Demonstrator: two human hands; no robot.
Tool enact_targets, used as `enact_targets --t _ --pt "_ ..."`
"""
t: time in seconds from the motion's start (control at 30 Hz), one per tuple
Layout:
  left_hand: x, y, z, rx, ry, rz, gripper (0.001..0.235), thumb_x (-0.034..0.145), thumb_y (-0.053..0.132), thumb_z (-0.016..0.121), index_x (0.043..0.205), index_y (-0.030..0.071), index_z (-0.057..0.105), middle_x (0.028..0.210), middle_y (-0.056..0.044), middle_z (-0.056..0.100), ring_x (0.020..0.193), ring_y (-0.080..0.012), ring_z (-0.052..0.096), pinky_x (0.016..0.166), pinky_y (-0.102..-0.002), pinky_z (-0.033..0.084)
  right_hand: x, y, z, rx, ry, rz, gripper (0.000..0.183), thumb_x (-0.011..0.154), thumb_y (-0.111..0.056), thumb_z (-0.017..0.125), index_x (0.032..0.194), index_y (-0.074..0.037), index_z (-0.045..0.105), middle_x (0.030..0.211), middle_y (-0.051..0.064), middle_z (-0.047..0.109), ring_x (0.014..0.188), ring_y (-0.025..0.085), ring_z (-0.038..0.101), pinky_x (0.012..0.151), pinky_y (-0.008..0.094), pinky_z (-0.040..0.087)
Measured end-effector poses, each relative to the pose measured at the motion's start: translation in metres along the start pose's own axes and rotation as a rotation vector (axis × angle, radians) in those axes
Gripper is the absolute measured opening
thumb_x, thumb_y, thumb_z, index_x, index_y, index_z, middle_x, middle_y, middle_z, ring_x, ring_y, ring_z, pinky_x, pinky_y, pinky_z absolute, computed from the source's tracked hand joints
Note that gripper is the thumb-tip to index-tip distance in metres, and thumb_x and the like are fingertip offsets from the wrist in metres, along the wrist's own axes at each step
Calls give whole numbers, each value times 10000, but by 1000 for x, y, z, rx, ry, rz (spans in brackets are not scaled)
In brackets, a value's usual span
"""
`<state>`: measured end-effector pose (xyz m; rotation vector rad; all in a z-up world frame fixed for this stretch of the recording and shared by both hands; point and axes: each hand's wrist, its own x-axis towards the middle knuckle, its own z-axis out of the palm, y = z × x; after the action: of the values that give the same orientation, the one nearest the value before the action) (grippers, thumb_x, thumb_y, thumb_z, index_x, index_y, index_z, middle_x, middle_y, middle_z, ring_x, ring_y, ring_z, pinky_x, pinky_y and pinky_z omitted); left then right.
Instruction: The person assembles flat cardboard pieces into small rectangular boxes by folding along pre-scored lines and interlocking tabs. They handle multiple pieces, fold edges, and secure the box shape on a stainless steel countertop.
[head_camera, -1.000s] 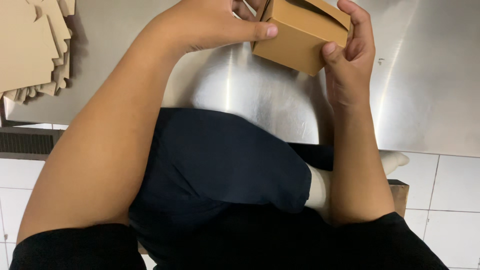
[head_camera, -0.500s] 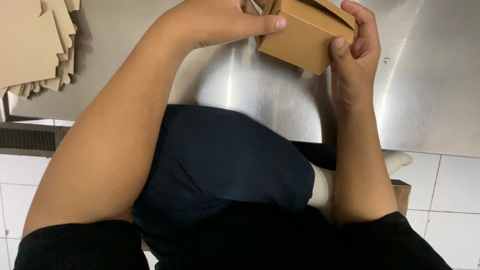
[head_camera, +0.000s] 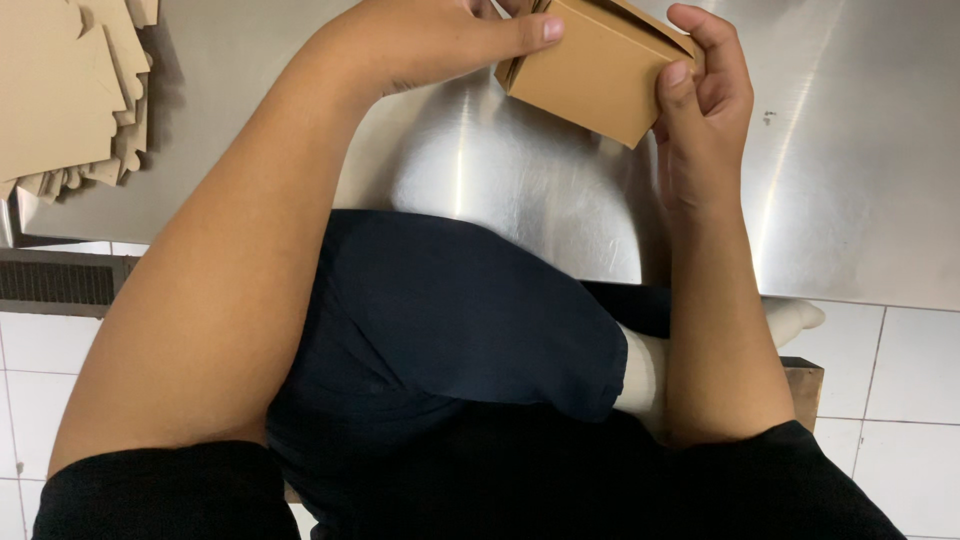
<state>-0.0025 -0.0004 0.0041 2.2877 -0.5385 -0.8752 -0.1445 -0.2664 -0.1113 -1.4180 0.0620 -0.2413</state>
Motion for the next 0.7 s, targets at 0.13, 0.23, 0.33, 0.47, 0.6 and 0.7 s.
enact_targets --t 0.13,0.23,0.33,0.47,0.6,0.7 --pt "6 -3 2 8 -1 -62 807 952 871 581 1511 303 705 1356 110 751 1216 -124 706 1019 -339 515 -2 -7 4 -1 29 48 768 1048 -703 863 1568 -191 625 1329 -12 696 1181 115 691 902 259 548" --pt "3 -2 0 -45 40 1 640 1054 728 619 1537 312 682 1481 110 760 1342 -136 717 1089 -348 540 -2 -2 2 25 21 53 656 1108 -584 850 1576 -184 624 1293 -40 710 1156 99 684 903 261 551" --pt "3 -3 0 -25 65 0 588 1079 706 650 1498 297 696 1427 98 760 1285 -132 723 1044 -350 552 -2 2 0 51 23 62 554 1159 -406 837 1601 -156 617 1253 9 780 1112 109 715 943 273 585" --pt "0 -3 -3 26 17 -82 583 1063 741 649 1454 313 696 1355 119 731 1230 -124 690 1014 -347 523 -2 -4 3 -97 -28 -58 598 1190 -450 814 1631 -127 574 1398 68 714 1251 157 676 1051 301 550" --pt "-2 -2 -3 202 49 -289 672 1049 774 730 1446 234 674 1222 33 718 1097 -224 681 885 -429 497 -2 -13 11 -337 -104 -382 487 1258 -89 771 1667 -71 508 1608 134 591 1510 293 619 1259 419 545" --pt "15 -19 5 310 4 -258 625 1098 771 743 1199 154 715 1004 -34 664 916 -252 642 782 -459 439 -5 -12 14 -718 -31 -530 541 1125 71 837 1591 -24 581 1601 200 655 1523 402 597 1336 526 479"
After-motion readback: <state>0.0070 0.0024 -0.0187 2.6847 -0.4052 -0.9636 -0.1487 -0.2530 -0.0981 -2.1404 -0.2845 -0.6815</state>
